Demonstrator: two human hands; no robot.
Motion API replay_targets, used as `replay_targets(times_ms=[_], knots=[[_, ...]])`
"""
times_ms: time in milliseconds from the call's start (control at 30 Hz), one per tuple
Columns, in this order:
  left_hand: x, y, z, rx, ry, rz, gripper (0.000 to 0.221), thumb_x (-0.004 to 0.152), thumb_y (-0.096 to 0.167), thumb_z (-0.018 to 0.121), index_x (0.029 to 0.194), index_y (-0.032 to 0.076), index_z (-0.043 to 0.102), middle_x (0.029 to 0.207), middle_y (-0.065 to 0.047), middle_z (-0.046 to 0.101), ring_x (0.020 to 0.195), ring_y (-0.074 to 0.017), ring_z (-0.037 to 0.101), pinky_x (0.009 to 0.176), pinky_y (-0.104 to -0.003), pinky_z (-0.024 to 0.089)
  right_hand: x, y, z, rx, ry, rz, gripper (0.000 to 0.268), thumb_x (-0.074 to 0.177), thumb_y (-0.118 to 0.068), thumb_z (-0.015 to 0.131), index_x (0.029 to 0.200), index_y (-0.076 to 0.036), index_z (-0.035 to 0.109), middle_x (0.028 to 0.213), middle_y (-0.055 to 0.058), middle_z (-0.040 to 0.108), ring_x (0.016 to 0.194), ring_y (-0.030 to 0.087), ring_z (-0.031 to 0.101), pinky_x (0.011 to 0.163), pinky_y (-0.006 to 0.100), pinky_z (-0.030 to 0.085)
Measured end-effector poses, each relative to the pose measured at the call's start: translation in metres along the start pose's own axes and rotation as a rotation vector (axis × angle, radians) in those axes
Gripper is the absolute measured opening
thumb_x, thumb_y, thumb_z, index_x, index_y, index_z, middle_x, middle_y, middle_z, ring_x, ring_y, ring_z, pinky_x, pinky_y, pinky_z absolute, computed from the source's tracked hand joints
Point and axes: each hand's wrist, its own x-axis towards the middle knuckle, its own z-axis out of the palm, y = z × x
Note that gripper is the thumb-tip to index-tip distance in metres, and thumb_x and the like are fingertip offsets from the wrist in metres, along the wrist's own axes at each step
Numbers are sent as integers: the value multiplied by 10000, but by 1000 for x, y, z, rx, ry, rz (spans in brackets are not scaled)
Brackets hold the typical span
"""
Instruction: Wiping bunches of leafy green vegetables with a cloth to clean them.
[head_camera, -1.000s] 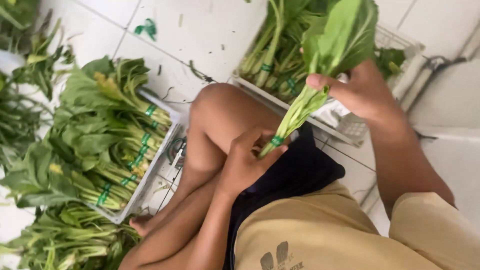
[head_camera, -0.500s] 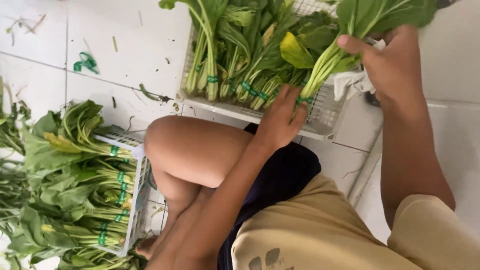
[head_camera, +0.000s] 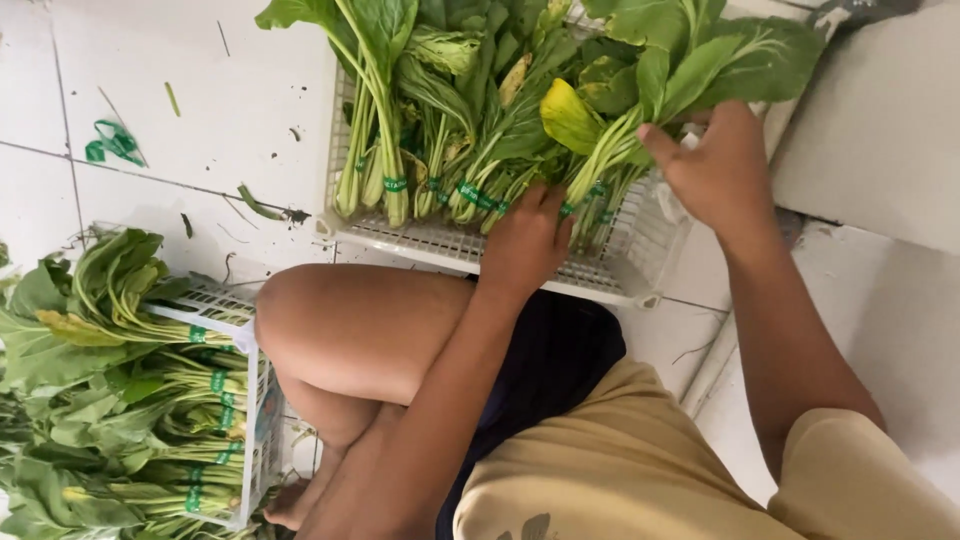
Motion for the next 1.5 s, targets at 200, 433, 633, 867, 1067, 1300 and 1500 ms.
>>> replay_targets(times_ms=[200, 433, 633, 867, 1067, 1300, 1500], knots=[[7, -6, -9, 16, -192, 57, 381, 1022, 180, 638, 1353, -1, 584, 1168, -229, 650, 955, -353, 740, 617, -434, 670, 2, 19, 18, 59, 55, 27, 250, 1031, -110, 749, 1038, 133, 690, 773, 238, 649, 719, 347, 688, 527, 486, 487], [8, 20, -10, -168, -60, 62, 455, 853, 184, 758, 1278, 76, 635, 1092, -125, 723, 810, -366, 719, 680, -440, 564, 2, 23, -3, 18, 129, -26, 249, 1029, -23, 795, 864, -18, 609, 747, 62, 557, 502, 174, 398, 483, 291, 363], [17, 27, 15, -213, -277, 187, 543, 871, 167, 728, 1376, 27, 586, 1141, -186, 722, 813, -326, 735, 723, -424, 604, -1, 18, -23, -311, 84, -46, 250, 952, -136, 807, 1025, 94, 742, 863, 212, 729, 623, 347, 660, 594, 437, 525], [17, 26, 19, -112, -259, 212, 636, 859, 111, 688, 1463, 82, 491, 1115, -145, 720, 861, -329, 723, 687, -426, 570, -11, 15, -23, -538, 156, -80, 497, 875, -286, 903, 1184, 20, 663, 1130, 165, 626, 772, 340, 656, 658, 442, 526], [21, 33, 14, 32, -128, 299, 546, 820, 95, 704, 1356, 110, 599, 1079, -122, 663, 815, -295, 699, 640, -390, 567, -8, 0, -32, -579, -210, 156, 457, 1048, -516, 687, 1159, -78, 758, 606, 34, 687, 569, 234, 679, 674, 381, 511], [27, 34, 51, 467, -66, 622, 370, 865, 113, 778, 1211, 223, 712, 1161, -60, 628, 965, -216, 694, 547, -320, 593, -4, 1, -34, -479, -322, 165, 563, 1034, -470, 640, 1298, 25, 691, 964, 269, 769, 814, 457, 753, 594, 560, 595], [23, 21, 112, 475, -69, 492, 386, 888, 128, 730, 1240, 260, 642, 1099, -59, 618, 901, -222, 708, 531, -342, 572, 4, 21, -24, -510, -293, 142, 492, 1049, -470, 638, 1252, -27, 709, 814, 202, 772, 755, 434, 756, 551, 540, 589]])
